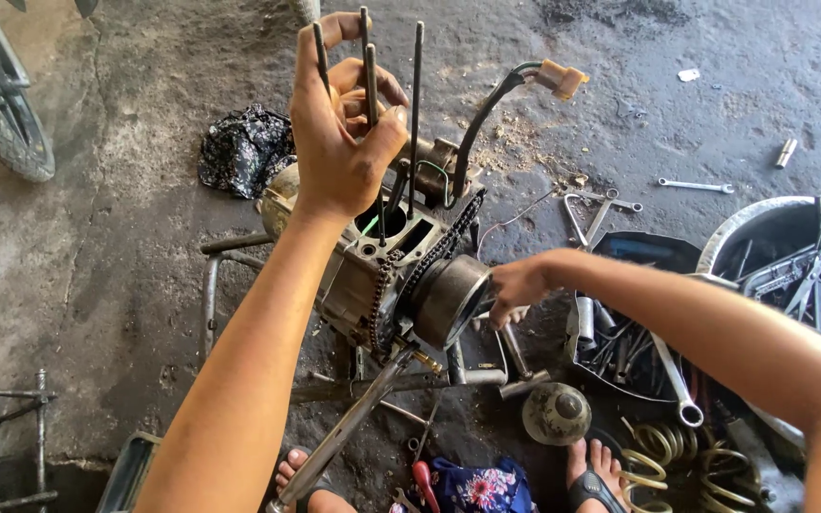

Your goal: The recorder is disassembling and reassembling parts of a motorcycle engine on a low stand, involving components like the cylinder block and kickstart lever.

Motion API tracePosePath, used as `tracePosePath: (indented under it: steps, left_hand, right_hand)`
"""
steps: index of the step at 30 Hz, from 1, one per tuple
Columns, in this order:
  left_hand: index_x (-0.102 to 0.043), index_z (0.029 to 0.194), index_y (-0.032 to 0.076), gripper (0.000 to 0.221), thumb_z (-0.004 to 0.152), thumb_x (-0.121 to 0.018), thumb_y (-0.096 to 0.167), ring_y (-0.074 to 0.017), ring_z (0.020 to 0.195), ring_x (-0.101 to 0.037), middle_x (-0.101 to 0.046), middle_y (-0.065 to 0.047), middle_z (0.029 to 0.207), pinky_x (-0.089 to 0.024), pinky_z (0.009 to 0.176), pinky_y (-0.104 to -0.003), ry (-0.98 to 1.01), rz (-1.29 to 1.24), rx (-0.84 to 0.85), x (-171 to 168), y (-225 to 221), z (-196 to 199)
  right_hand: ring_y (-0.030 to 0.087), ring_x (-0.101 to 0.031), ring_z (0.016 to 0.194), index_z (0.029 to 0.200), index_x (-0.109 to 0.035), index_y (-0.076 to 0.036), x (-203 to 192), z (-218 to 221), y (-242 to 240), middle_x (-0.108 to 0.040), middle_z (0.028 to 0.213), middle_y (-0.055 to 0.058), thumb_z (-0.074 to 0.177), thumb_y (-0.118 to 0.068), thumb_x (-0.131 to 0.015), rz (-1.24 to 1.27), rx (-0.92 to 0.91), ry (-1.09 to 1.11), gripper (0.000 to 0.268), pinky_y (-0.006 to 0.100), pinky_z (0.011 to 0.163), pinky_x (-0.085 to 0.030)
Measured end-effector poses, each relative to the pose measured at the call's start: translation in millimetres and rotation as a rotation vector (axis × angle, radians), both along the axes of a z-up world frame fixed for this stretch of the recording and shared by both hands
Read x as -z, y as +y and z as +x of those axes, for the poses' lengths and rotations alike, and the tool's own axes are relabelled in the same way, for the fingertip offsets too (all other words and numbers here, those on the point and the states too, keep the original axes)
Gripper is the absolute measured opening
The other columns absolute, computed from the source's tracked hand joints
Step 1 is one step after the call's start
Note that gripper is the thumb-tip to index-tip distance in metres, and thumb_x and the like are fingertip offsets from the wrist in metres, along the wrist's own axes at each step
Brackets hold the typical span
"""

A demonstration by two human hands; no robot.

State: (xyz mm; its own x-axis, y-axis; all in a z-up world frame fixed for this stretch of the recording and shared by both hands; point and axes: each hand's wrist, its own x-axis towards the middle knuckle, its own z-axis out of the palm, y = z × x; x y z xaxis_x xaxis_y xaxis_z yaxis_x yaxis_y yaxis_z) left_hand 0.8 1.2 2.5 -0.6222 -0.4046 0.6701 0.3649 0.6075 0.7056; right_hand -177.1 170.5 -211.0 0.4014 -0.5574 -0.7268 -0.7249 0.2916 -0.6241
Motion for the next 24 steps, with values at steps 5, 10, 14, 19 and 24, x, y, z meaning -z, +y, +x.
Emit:
tracePosePath:
  steps: [5, 10, 14, 19, 24]
  left_hand:
    - [-0.036, 0.144, 0.007, 0.056, 0.095, -0.064, 0.002, -0.0085, 0.076, -0.065, -0.069, -0.010, 0.098, -0.056, 0.066, -0.020, -0.005, 0.039, -0.005, 0, 2, 1]
    - [-0.035, 0.144, 0.007, 0.056, 0.095, -0.064, 0.001, -0.0096, 0.080, -0.070, -0.069, -0.009, 0.098, -0.065, 0.072, -0.023, 0.019, 0.022, 0.004, 2, 0, -1]
    - [-0.035, 0.143, 0.006, 0.056, 0.095, -0.064, 0.002, -0.0105, 0.083, -0.072, -0.069, -0.008, 0.096, -0.066, 0.075, -0.024, 0.034, 0.002, 0.002, 1, -2, -3]
    - [-0.036, 0.142, 0.005, 0.054, 0.095, -0.064, 0.002, -0.0112, 0.083, -0.072, -0.069, -0.009, 0.096, -0.066, 0.075, -0.025, 0.024, -0.005, 0.005, 2, -1, -3]
    - [-0.036, 0.146, 0.005, 0.059, 0.095, -0.065, 0.004, -0.0113, 0.081, -0.073, -0.069, -0.008, 0.096, -0.068, 0.073, -0.025, 0.051, -0.026, -0.021, 0, 0, -4]
  right_hand:
    - [0.031, -0.075, 0.099, 0.123, -0.071, -0.017, -115, 35, 6, -0.077, 0.110, 0.015, 0.088, -0.046, -0.069, -0.275, -0.252, 0.349, 0.045, 0.047, 0.089, -0.060]
    - [0.024, -0.069, 0.110, 0.128, -0.069, -0.021, -74, 26, 17, -0.073, 0.121, 0.006, 0.088, -0.042, -0.073, -0.190, -0.082, 0.259, 0.045, 0.044, 0.098, -0.053]
    - [0.025, -0.066, 0.110, 0.143, -0.055, -0.021, -30, 20, 27, -0.073, 0.117, 0.010, 0.089, -0.021, -0.069, 0.047, 0.173, -0.033, 0.057, 0.041, 0.099, -0.051]
    - [0.025, -0.069, 0.103, 0.146, -0.052, -0.022, -76, 25, 36, -0.073, 0.115, 0.010, 0.091, -0.021, -0.065, -0.165, -0.055, 0.104, 0.056, 0.041, 0.093, -0.054]
    - [0.027, -0.070, 0.095, 0.141, -0.058, -0.017, -43, 10, 39, -0.073, 0.108, 0.013, 0.096, -0.021, -0.062, -0.292, -0.082, 0.159, 0.046, 0.042, 0.086, -0.055]
